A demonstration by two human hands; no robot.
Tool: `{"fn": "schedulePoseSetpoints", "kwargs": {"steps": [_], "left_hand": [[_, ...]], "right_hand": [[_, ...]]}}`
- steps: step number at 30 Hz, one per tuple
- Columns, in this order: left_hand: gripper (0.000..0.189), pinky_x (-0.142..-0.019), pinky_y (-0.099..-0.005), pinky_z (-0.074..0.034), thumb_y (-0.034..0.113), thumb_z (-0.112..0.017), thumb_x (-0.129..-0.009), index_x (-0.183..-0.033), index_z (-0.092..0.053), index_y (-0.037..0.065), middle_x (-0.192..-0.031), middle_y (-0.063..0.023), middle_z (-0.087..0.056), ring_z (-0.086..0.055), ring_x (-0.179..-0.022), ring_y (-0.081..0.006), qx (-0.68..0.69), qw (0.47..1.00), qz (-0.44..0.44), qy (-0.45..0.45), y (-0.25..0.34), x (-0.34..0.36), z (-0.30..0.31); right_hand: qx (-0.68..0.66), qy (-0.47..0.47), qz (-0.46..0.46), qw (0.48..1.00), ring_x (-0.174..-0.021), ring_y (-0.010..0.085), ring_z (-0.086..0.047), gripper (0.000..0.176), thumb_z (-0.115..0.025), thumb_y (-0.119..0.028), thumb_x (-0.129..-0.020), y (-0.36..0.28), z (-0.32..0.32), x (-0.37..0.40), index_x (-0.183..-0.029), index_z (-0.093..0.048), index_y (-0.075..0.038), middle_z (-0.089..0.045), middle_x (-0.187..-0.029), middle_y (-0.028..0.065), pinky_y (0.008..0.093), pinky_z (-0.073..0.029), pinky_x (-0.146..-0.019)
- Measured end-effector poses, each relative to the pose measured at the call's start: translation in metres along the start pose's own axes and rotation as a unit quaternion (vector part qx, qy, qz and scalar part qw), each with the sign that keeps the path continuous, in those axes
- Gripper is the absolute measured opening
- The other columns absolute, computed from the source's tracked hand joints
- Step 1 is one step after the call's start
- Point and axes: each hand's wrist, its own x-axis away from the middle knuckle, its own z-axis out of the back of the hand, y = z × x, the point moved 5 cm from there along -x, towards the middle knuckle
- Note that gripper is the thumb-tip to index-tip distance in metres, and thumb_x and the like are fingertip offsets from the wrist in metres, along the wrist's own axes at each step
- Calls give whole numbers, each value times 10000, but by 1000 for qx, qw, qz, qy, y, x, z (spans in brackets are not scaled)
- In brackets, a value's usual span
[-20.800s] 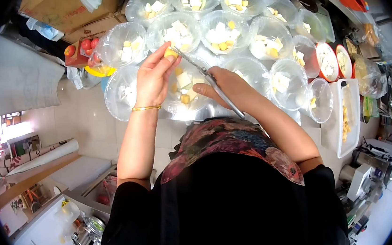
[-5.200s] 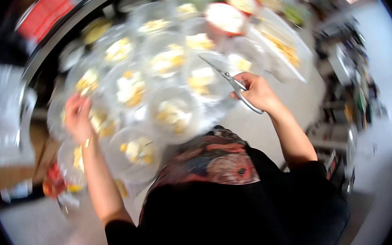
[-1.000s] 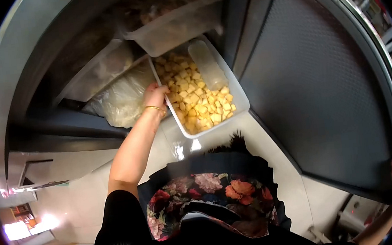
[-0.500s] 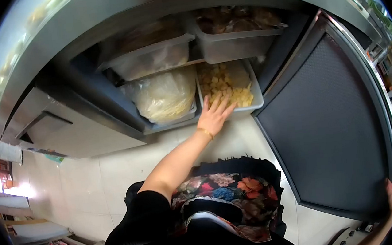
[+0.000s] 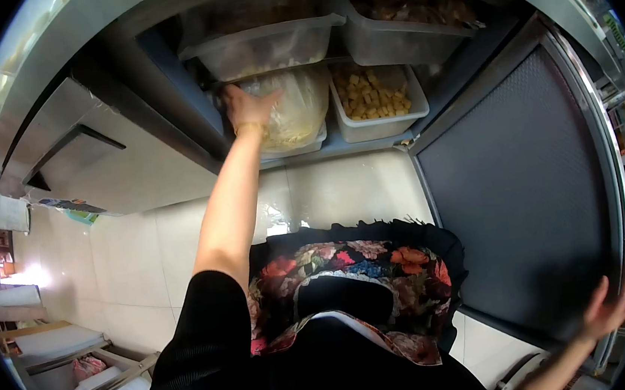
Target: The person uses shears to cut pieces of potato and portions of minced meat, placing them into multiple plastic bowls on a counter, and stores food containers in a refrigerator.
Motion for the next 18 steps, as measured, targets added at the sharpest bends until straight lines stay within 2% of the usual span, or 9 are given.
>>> {"fn": "schedulePoseSetpoints", "kwargs": {"steps": [2, 5, 7, 8, 10, 11, 14, 16, 18], "left_hand": [[657, -873, -382, -401, 380, -690, -686, -1143, -463, -34, -1119, -248, -519, -492, -1043, -374, 56, 997, 18, -57, -7, -18, -9], [417, -780, -366, -446, 311, -626, -761, -1034, -561, 3, -969, -217, -598, -554, -899, -381, 130, 989, -7, -69, -20, -31, -25], [318, -733, -356, -446, 236, -579, -820, -1002, -565, -25, -927, -203, -625, -596, -848, -344, 211, 976, -53, -32, -23, -19, -23], [316, -718, -352, -442, 236, -579, -824, -995, -569, -30, -902, -186, -632, -599, -821, -310, 270, 962, -7, -43, -27, -12, -23], [314, -687, -342, -435, 237, -580, -834, -981, -578, -40, -853, -152, -648, -603, -766, -242, 382, 918, 84, -62, -32, 4, -22], [260, -636, -285, -413, 221, -575, -849, -907, -585, -32, -748, -51, -602, -510, -702, -113, 400, 912, 23, -90, -7, 19, 8], [193, -598, -228, -376, 188, -571, -852, -839, -564, -5, -705, 7, -519, -414, -659, -65, 382, 894, 27, -234, 13, 63, 40], [179, -572, -205, -348, 162, -557, -859, -783, -519, 4, -688, 35, -463, -376, -647, -39, 328, 906, -9, -269, 11, 92, 56], [152, -602, -205, -369, 148, -536, -876, -900, -571, 2, -743, 35, -520, -419, -679, -45, 386, 877, -43, -285, 1, 110, 69]], "right_hand": [[-219, -5, -71, 973, -1072, 232, -441, 448, -603, -220, -809, -53, -47, 5, -1199, -453, -59, -476, -1167, 103, 356, -376, -886], [-520, -139, -172, 825, -967, 193, -510, 363, -608, -197, -810, -164, -173, 7, -1126, -510, -46, -537, -1067, 84, 318, -432, -808], [-670, -306, -266, 622, -897, 166, -556, 309, -611, -182, -810, -256, -286, 10, -1077, -548, -38, -578, -1001, 72, 293, -469, -757], [-754, -384, -368, 386, -1034, 182, -501, 443, -594, -284, -834, -314, -353, 15, -1160, -471, -10, -530, -1109, 100, 346, -444, -824], [-738, -443, -430, 270, -1202, 268, -383, 675, -557, -467, -822, -361, -396, 13, -1276, -364, -6, -427, -1262, 183, 416, -378, -935], [-725, -457, -476, 197, -1238, 295, -346, 732, -540, -523, -814, -379, -416, 18, -1302, -343, -14, -390, -1301, 206, 432, -359, -960], [-741, -417, -526, -12, -1256, 310, -324, 837, -454, -638, -792, -411, -430, 10, -1327, -310, -12, -364, -1336, 191, 473, -311, -1000], [-815, -405, -410, -58, -1242, 307, -349, 884, -379, -708, -762, -420, -421, 2, -1324, -326, -28, -381, -1332, 166, 474, -298, -1008], [-842, -405, -349, -74, -1232, 299, -367, 915, -329, -756, -736, -434, -398, 6, -1322, -341, -54, -392, -1331, 142, 470, -289, -1015]]}}
